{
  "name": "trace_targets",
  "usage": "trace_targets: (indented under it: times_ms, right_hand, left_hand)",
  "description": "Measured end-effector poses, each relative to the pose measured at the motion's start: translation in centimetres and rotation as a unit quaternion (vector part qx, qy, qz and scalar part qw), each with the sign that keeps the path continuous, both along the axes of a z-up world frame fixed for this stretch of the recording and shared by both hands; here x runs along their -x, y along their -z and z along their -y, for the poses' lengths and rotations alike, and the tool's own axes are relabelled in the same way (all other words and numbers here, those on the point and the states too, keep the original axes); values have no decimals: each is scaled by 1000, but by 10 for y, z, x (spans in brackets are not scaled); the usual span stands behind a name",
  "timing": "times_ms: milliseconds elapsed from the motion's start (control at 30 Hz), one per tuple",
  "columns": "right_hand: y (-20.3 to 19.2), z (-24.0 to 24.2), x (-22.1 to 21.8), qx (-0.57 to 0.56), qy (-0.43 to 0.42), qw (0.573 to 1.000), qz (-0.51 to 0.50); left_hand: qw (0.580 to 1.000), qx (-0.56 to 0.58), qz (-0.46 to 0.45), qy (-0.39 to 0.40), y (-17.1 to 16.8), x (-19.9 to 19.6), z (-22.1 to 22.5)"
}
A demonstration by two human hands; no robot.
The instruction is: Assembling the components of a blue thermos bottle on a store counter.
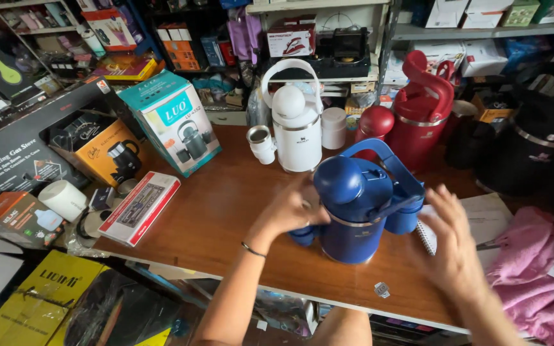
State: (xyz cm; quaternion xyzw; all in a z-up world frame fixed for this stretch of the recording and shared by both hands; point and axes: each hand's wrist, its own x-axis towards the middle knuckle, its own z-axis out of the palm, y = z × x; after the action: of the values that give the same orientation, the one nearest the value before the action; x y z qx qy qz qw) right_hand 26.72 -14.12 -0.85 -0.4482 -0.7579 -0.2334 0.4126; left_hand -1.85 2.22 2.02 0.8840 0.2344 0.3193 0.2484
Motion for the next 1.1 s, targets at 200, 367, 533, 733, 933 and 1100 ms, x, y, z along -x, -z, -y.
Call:
trace_targets:
  times_ms: [200,367,533,733,933,1100]
  right_hand:
    - [79,5,49,128,6,949,-287]
    - [93,-12,87,-11,-12,994,-111]
    - [92,-20,102,-12,-6,990,-143]
    - [93,-26,107,-7,42,985,-167]
    - [77,-28,97,-4,43,970,-237]
    - [81,-31,73,-2,58,967,-248]
  left_hand:
    - [940,322,98,-47,-21,-27,-54]
    - [900,435,-17,-28,-76,-67,-39]
    - [878,462,101,72,-46,-73,-47]
    - [988,63,79,117,94,-88,-152]
    - [985,126,89,-83,83,-92,-108]
    - [943,246,175,-138,20,-78,-26]
